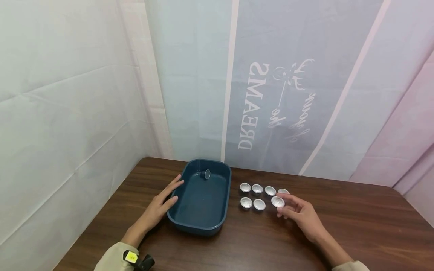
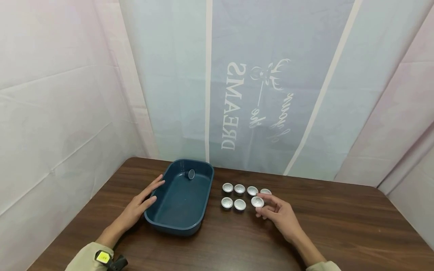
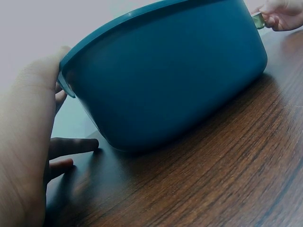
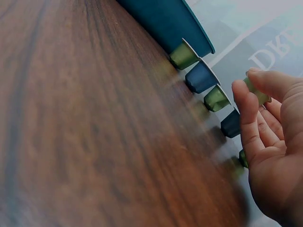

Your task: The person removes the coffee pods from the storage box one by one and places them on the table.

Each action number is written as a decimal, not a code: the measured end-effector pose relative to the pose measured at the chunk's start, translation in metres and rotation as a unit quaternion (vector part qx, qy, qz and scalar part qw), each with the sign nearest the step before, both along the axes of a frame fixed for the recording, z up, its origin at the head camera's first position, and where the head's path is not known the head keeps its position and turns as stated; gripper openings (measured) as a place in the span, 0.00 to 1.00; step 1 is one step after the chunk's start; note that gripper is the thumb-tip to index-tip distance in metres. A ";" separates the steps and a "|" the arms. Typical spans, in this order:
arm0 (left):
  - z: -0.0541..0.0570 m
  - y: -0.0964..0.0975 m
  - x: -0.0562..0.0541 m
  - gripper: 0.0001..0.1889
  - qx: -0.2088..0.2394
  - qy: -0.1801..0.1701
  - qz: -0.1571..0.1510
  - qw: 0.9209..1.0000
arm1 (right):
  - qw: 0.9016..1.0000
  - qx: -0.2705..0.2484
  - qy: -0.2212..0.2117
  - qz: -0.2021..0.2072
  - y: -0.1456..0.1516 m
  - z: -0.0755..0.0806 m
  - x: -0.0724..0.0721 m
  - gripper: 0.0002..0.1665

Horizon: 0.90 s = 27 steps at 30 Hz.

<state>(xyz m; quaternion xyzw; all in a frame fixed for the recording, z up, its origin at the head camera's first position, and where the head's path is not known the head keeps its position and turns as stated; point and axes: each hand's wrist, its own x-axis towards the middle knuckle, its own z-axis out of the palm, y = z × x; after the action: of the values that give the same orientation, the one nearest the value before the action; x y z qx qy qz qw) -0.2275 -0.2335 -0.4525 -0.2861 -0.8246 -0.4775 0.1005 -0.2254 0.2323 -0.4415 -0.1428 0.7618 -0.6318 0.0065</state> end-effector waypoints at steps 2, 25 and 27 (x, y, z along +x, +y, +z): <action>0.001 0.000 0.000 0.26 0.001 0.000 0.000 1.000 | 1.000 0.006 -0.001 0.001 0.000 -0.002 0.000 0.28; 0.002 0.001 0.002 0.26 0.002 0.000 0.004 1.000 | 0.994 0.093 -0.013 0.064 -0.002 -0.006 -0.002 0.30; 0.001 0.001 0.002 0.26 0.001 0.000 0.004 1.000 | 0.993 0.095 -0.010 0.065 -0.003 -0.006 -0.003 0.30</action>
<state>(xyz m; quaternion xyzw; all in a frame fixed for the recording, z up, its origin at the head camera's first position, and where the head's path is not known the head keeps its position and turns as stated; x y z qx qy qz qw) -0.2260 -0.2326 -0.4514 -0.2826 -0.8253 -0.4779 0.1028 -0.2280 0.2297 -0.4474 -0.1844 0.8074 -0.5563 0.0682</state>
